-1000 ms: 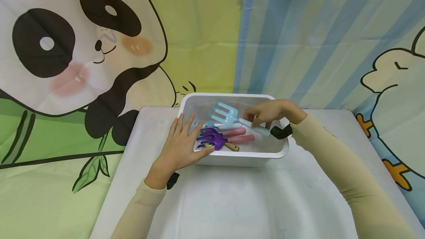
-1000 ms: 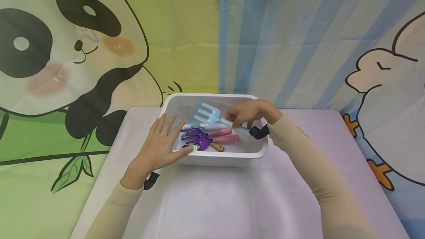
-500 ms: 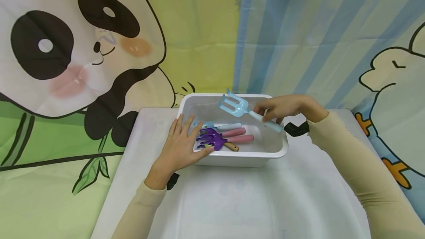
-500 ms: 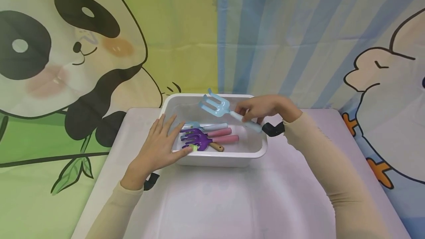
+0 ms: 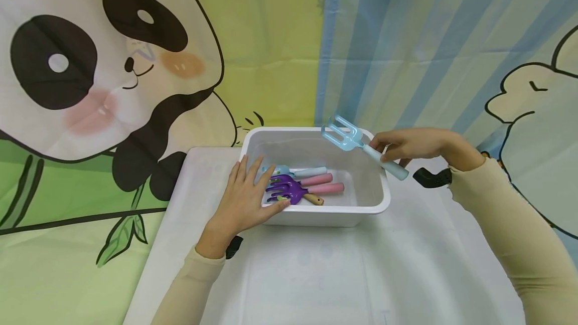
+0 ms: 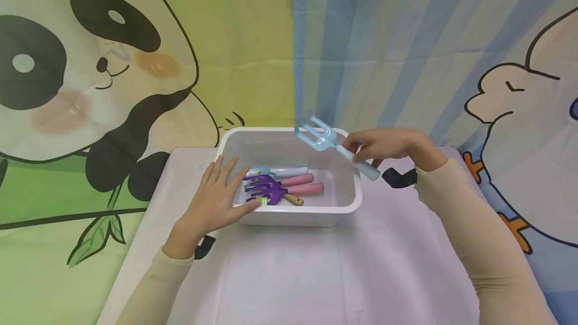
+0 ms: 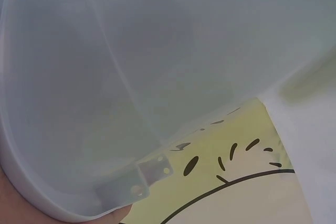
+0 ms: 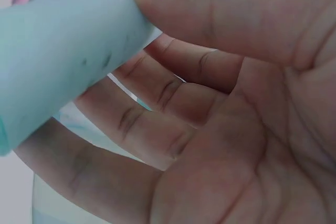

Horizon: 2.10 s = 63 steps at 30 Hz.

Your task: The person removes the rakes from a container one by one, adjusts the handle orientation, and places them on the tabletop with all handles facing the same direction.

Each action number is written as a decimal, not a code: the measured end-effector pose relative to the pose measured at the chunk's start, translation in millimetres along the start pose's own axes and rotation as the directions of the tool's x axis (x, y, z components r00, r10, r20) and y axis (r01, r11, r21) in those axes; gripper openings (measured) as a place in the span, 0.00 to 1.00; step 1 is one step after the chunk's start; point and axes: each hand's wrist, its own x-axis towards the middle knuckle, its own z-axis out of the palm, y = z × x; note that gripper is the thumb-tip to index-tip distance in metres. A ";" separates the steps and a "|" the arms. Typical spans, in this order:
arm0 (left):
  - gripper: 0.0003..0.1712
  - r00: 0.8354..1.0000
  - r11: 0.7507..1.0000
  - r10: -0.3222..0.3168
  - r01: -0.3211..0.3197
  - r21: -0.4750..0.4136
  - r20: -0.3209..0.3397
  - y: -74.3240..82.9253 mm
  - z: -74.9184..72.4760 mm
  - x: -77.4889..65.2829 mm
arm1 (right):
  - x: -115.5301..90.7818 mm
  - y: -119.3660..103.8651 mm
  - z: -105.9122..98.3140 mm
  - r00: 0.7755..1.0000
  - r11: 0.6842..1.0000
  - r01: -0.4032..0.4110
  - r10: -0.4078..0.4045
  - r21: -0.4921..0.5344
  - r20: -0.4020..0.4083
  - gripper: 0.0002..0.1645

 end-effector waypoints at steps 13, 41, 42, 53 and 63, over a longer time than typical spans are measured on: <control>0.57 1.000 1.000 -0.002 0.002 0.004 0.003 -0.2 -1.2 -1.9 | -27.2 30.3 -4.4 0.991 0.999 -0.025 0.030 0.037 -0.130 0.20; 0.57 1.000 1.000 0.002 -0.002 0.002 0.003 0.6 -0.8 -0.2 | -27.0 129.2 9.5 0.940 0.955 0.013 0.089 0.298 -0.329 0.30; 0.57 1.000 1.000 0.002 -0.002 0.002 0.003 0.6 -0.9 -0.2 | -25.1 132.7 11.2 0.939 0.951 0.013 0.095 0.309 -0.330 0.31; 0.57 1.000 1.000 -0.001 0.001 -0.004 0.001 0.1 -0.4 -0.2 | -5.3 171.4 25.6 0.938 0.906 -0.021 0.164 0.423 -0.304 0.34; 0.57 1.000 1.000 -0.004 0.004 -0.007 0.005 0.6 0.0 -0.5 | 11.7 195.0 31.8 0.924 0.888 -0.083 0.239 0.453 -0.299 0.38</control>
